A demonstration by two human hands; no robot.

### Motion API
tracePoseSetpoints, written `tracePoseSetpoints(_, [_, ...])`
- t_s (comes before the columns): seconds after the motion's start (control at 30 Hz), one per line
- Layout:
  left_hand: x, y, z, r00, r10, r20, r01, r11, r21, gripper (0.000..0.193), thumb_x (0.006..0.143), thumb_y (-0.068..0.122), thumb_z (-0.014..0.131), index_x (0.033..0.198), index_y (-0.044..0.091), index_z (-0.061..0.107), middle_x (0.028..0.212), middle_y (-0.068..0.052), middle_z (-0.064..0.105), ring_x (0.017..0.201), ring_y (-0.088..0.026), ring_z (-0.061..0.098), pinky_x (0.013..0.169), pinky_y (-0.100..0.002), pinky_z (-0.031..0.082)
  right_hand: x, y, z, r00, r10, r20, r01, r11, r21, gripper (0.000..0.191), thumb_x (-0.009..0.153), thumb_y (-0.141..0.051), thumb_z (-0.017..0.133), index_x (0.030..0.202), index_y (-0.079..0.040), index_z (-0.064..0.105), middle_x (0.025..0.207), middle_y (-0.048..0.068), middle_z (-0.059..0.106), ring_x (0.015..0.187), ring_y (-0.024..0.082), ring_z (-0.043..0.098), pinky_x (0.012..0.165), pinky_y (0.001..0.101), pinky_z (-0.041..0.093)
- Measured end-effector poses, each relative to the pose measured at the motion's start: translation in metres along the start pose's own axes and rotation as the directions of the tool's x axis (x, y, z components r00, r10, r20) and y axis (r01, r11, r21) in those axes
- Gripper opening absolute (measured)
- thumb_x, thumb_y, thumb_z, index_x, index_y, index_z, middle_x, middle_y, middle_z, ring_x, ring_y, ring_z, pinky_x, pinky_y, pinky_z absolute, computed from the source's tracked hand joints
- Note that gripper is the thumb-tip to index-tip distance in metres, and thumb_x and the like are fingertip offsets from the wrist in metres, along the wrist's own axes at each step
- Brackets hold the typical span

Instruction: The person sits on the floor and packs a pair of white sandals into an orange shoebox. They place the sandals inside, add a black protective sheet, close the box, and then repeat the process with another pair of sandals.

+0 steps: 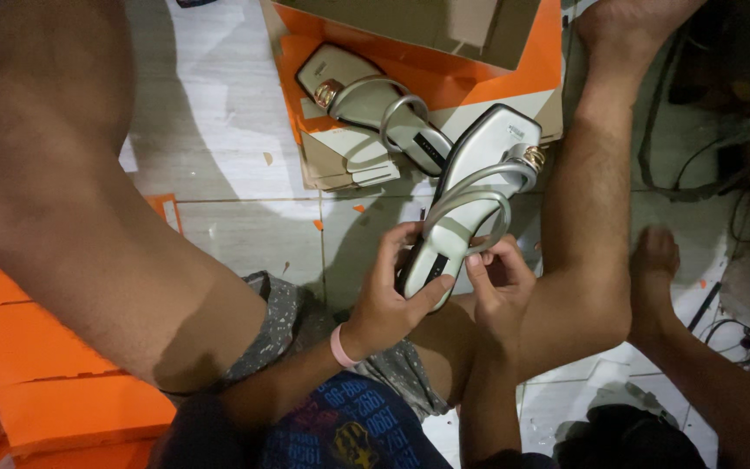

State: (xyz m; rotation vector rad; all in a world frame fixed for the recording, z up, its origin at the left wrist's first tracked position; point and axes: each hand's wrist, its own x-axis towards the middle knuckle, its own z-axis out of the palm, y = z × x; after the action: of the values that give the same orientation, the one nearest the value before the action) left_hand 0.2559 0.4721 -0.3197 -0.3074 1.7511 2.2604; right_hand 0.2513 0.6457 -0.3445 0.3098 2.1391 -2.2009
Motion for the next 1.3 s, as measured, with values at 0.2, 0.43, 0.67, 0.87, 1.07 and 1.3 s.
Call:
tracePoseSetpoints(0.2, [0.001,-0.002,0.001,0.997,0.074,-0.003,-0.074,0.997,0.025,0.068,0.091,0.012,0.078,0.146,0.002,0.04,0.128,-0.012,0.061,0.111,-0.017,0.063,0.093,-0.033,0.055,0.0,0.007,-0.001,0.999,-0.025,-0.024,0.025,1.0,0.001,0.009,0.098,0.003,0.069,0.106,0.001,0.064,0.097,-0.003,0.049,0.091,0.007,0.046,0.082,0.0204,0.039])
tracePoseSetpoints(0.43, [0.002,-0.003,0.0,0.997,0.079,0.004,-0.079,0.997,0.0,0.067,0.092,0.011,0.078,0.147,0.002,0.039,0.127,-0.012,0.062,0.11,-0.016,0.064,0.092,-0.032,0.056,0.0,0.011,-0.001,0.999,-0.023,-0.031,0.025,0.998,0.05,0.01,0.098,0.003,0.07,0.105,0.0,0.064,0.098,-0.003,0.049,0.091,0.007,0.045,0.083,0.0203,0.039])
tracePoseSetpoints(0.67, [0.003,-0.003,0.003,0.996,0.092,-0.002,-0.092,0.995,-0.024,0.066,0.092,0.01,0.078,0.146,0.001,0.04,0.128,-0.012,0.062,0.112,-0.016,0.064,0.093,-0.032,0.056,0.0,0.012,-0.001,0.999,-0.03,-0.036,0.032,0.999,0.045,0.011,0.098,0.003,0.07,0.105,-0.001,0.064,0.099,-0.003,0.049,0.094,0.007,0.045,0.085,0.021,0.038])
tracePoseSetpoints(0.87, [0.001,-0.002,0.003,0.997,0.071,-0.015,-0.071,0.997,0.002,0.066,0.092,0.011,0.078,0.145,0.001,0.04,0.127,-0.012,0.062,0.111,-0.017,0.065,0.093,-0.032,0.056,-0.001,0.011,0.0,0.998,-0.039,-0.045,0.038,0.999,-0.021,0.009,0.099,0.002,0.07,0.104,-0.001,0.063,0.099,-0.003,0.049,0.094,0.008,0.045,0.087,0.0211,0.039])
tracePoseSetpoints(1.07, [-0.001,-0.002,0.001,0.996,0.083,-0.023,-0.082,0.997,0.009,0.065,0.092,0.01,0.077,0.146,0.0,0.041,0.127,-0.013,0.063,0.113,-0.017,0.064,0.096,-0.032,0.055,-0.002,0.015,0.001,0.998,-0.032,-0.046,0.032,0.999,0.007,0.01,0.098,0.003,0.07,0.105,0.0,0.063,0.098,-0.003,0.049,0.093,0.008,0.045,0.086,0.0208,0.039])
tracePoseSetpoints(1.3, [0.0,-0.001,0.001,0.997,0.073,-0.03,-0.073,0.997,-0.007,0.066,0.092,0.01,0.078,0.146,0.0,0.041,0.126,-0.012,0.063,0.112,-0.017,0.064,0.094,-0.032,0.056,-0.001,0.018,0.001,0.998,-0.034,-0.045,0.035,0.999,0.035,0.012,0.098,0.005,0.069,0.107,0.0,0.063,0.098,-0.002,0.047,0.094,0.008,0.045,0.085,0.0215,0.04])
